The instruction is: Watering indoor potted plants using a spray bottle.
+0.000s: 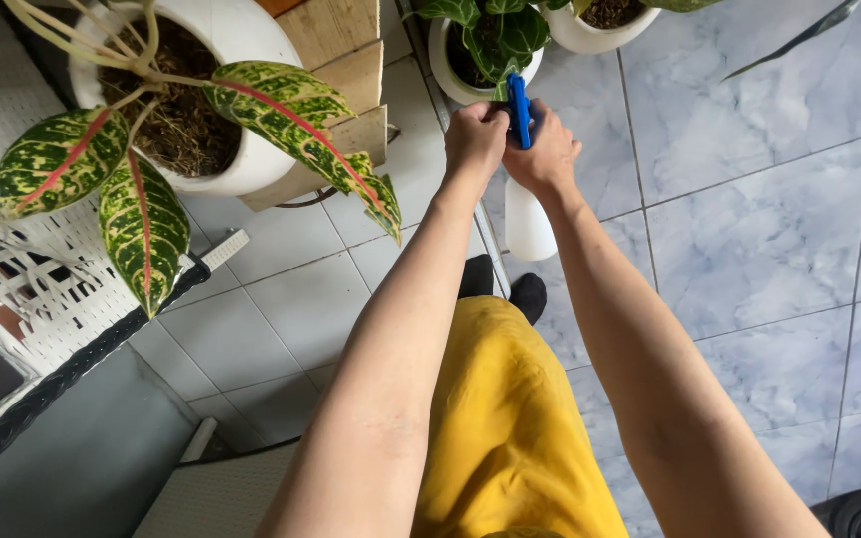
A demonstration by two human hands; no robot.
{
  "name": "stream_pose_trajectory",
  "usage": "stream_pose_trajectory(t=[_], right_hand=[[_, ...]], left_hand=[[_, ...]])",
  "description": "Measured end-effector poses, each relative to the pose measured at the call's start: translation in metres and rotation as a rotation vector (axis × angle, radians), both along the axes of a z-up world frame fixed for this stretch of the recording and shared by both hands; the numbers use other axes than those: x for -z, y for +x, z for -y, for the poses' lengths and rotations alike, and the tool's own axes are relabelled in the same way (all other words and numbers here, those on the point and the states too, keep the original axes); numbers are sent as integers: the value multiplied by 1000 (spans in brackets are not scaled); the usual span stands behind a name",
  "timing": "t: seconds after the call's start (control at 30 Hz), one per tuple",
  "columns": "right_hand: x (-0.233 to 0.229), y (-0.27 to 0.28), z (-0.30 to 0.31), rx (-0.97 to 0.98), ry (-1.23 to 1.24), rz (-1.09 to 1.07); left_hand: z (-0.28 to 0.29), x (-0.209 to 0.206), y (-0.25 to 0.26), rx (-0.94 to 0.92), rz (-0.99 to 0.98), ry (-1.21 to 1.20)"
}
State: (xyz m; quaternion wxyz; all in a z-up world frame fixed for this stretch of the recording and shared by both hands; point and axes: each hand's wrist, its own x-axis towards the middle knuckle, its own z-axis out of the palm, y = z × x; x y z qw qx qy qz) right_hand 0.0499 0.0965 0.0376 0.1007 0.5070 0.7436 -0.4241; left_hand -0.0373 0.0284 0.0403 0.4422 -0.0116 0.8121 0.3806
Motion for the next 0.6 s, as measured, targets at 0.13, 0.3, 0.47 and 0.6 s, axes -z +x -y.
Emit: stream_pose_trajectory(t=[0.13, 0.3, 0.47, 0.6], right_hand=[[-3, 0, -2, -16, 1, -26], [3, 2, 1, 12, -1, 40], [-18, 3, -1, -1, 15, 19], [-21, 9, -3, -19, 31, 20]], left_hand=[[2, 6, -2, 5, 24, 3], [5, -5, -1, 19, -1, -6], [4, -15, 1, 14, 3, 18], [1, -28, 6, 15, 9, 43]])
